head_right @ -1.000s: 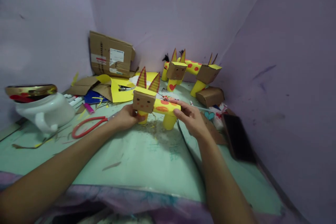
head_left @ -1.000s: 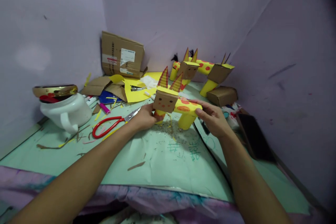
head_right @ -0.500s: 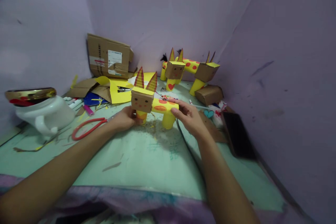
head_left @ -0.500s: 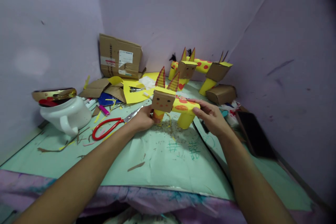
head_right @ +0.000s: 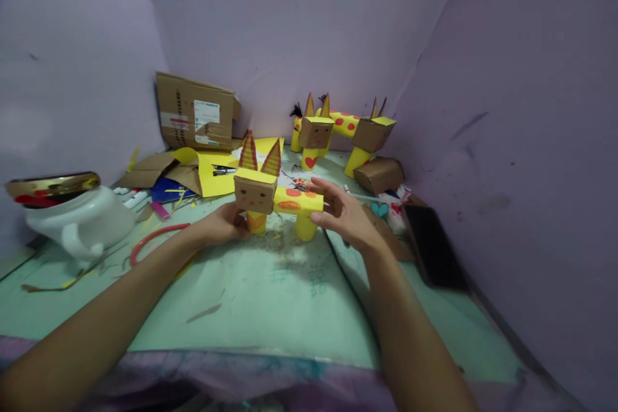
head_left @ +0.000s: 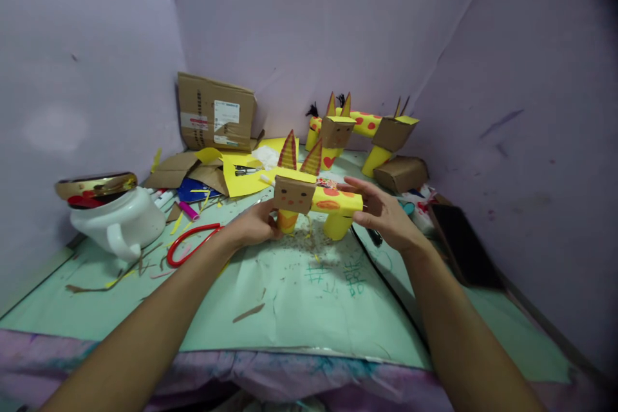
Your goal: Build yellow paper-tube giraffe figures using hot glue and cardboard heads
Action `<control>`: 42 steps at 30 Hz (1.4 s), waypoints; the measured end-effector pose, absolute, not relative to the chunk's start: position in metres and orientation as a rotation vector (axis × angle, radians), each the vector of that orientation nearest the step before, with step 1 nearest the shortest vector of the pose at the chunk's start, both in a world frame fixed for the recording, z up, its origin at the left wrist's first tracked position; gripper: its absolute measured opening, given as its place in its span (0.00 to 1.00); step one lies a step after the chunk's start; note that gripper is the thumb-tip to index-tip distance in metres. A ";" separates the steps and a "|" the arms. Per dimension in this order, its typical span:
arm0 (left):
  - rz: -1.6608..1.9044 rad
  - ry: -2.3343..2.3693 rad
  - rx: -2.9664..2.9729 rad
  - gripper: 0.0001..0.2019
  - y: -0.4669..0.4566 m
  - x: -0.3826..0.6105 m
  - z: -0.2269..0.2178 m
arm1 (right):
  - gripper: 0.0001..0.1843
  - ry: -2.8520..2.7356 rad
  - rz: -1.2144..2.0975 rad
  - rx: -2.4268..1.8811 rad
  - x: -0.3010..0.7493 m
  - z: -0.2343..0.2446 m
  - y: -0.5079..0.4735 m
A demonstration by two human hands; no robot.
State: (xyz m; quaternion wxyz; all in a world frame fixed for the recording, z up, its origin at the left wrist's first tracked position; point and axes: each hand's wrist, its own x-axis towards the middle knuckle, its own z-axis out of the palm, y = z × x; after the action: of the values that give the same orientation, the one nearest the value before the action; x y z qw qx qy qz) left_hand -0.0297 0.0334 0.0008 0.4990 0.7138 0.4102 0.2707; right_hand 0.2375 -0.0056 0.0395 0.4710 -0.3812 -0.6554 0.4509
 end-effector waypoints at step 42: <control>0.772 1.124 1.735 0.18 0.031 -0.023 -0.002 | 0.37 -1.546 1.331 -0.858 0.234 0.024 0.009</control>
State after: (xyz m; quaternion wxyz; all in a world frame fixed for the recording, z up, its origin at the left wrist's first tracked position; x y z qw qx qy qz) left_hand -0.0235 0.0311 -0.0019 0.4508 0.7018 0.4547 0.3123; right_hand 0.2340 0.0090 0.0240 0.4478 -0.3467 -0.6245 0.5379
